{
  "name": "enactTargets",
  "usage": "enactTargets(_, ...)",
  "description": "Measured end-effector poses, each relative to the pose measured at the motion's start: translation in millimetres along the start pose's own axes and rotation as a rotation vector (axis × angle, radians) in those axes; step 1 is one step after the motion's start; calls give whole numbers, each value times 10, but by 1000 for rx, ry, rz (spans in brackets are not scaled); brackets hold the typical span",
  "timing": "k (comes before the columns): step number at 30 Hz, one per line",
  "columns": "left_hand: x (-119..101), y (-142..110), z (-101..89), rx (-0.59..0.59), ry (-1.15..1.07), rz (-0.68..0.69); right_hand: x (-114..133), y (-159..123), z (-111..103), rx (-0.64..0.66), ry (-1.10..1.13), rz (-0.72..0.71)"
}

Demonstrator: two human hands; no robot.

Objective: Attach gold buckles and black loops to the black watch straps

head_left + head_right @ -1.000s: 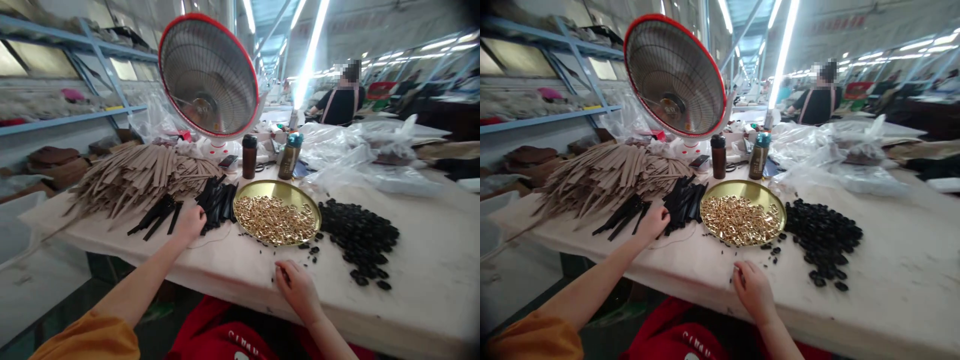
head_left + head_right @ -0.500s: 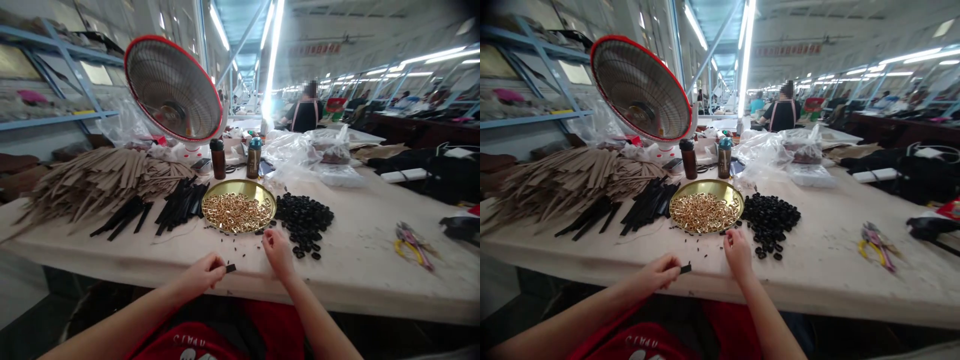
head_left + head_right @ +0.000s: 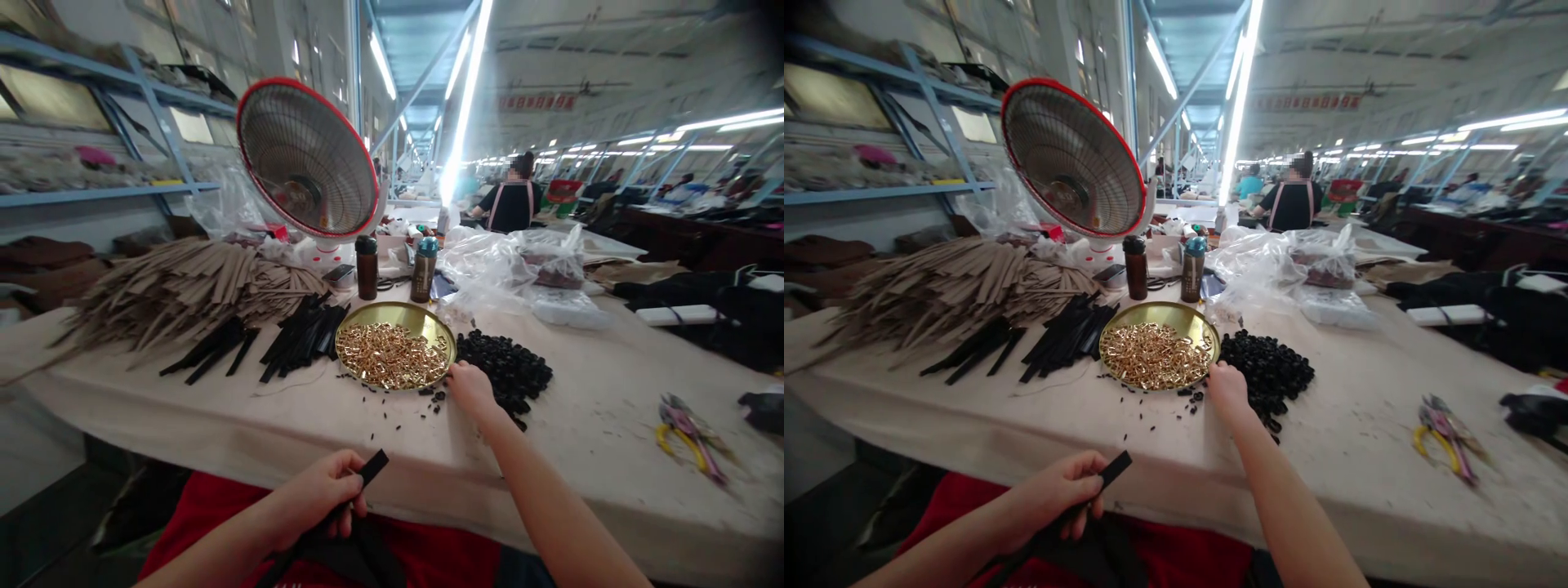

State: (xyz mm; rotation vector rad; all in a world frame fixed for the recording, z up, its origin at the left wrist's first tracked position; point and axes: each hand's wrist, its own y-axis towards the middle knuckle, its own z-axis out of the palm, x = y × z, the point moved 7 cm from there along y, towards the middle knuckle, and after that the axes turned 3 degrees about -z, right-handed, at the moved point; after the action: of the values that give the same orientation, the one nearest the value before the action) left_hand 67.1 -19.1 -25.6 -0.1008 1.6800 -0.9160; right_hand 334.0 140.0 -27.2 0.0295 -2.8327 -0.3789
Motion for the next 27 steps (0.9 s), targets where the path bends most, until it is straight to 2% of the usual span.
enactTargets(4, -42, -49, -45, -18, -50, 19, 70, -23, 42, 20, 24, -5)
enactTargets(6, -120, -60, -72, -29, -103, 45, 104, -76, -5, 17, 63, -12)
enactTargets(8, -205, -54, -69, 8, -190, 66, 176, -155, -86, -3, 122, -14)
enactTargets(11, -290, -27, -42, 101, -318, 61, 431, -359, -188, -6, 241, -34)
enactTargets(13, -316, -8, -32, 156, -379, 42, 674, -548, -175, 61, 434, -24)
enactTargets(16, -324, 34, -57, 228, -448, 16, 955, -840, 5, 168, 1106, 260)
enactTargets(19, -310, 113, -149, 274, -511, 1, 1168, -1035, 231, 178, 1487, 555)
enactTargets(22, -262, 223, -272, 301, -585, -27, 1326, -1108, 442, 218, 1650, 733)
enactTargets(27, -146, 404, -415, 328, -681, -85, 1499, -1093, 630, 323, 1664, 767)
